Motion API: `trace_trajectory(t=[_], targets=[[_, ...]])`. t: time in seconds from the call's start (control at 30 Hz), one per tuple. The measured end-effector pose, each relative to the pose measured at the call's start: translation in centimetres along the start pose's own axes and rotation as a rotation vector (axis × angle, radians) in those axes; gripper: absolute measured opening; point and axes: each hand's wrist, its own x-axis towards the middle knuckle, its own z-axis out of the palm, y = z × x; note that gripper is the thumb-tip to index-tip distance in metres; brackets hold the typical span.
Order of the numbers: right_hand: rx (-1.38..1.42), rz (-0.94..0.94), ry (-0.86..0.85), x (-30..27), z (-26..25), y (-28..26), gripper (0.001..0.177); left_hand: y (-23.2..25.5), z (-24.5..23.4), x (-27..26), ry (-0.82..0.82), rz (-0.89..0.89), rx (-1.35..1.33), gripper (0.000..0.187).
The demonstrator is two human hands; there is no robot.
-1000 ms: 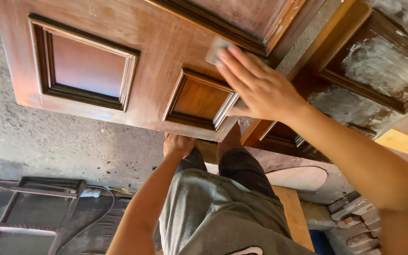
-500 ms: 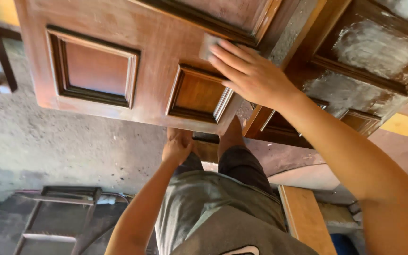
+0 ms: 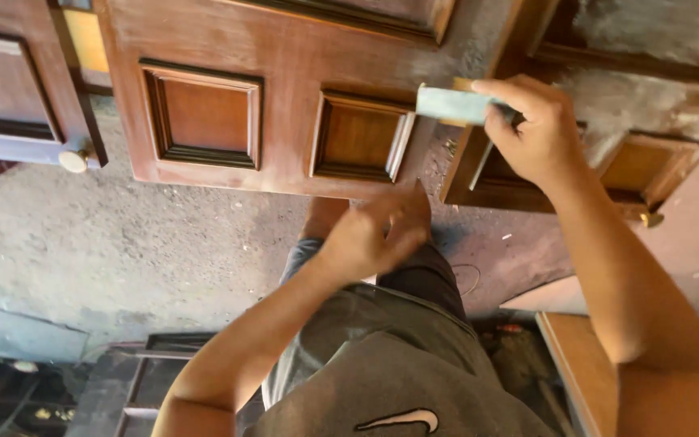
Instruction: Sanding the recessed panels of wooden doors using a sanding block to prepare the surface for refinishing.
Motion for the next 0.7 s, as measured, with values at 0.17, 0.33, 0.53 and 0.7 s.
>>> trace_trajectory(t=[0.17, 0.33, 0.53, 0.7], targets=[[0.410, 0.481, 0.149, -6.5, 2.5, -2.9, 0.039, 2.1, -2.4, 4.4, 0.149, -0.169, -0.323, 0.083], [0.741, 0.556, 0.112, -9.4, 4.2, -5.2, 0.042, -2.3, 1.4, 3.5, 0.215, -0.220, -0.224, 0.066], [0.787, 0.700, 0.318, -16.5, 9.5, -5.0, 0.041, -6.5, 7.2, -0.4, 0.110, -0.332, -0.322, 0.030], [0.569, 0.600, 0.584, -22.4, 13.0, -6.9, 0.037, -7.7, 11.4, -3.2, 0.165, -0.300, -0.167, 0.028]])
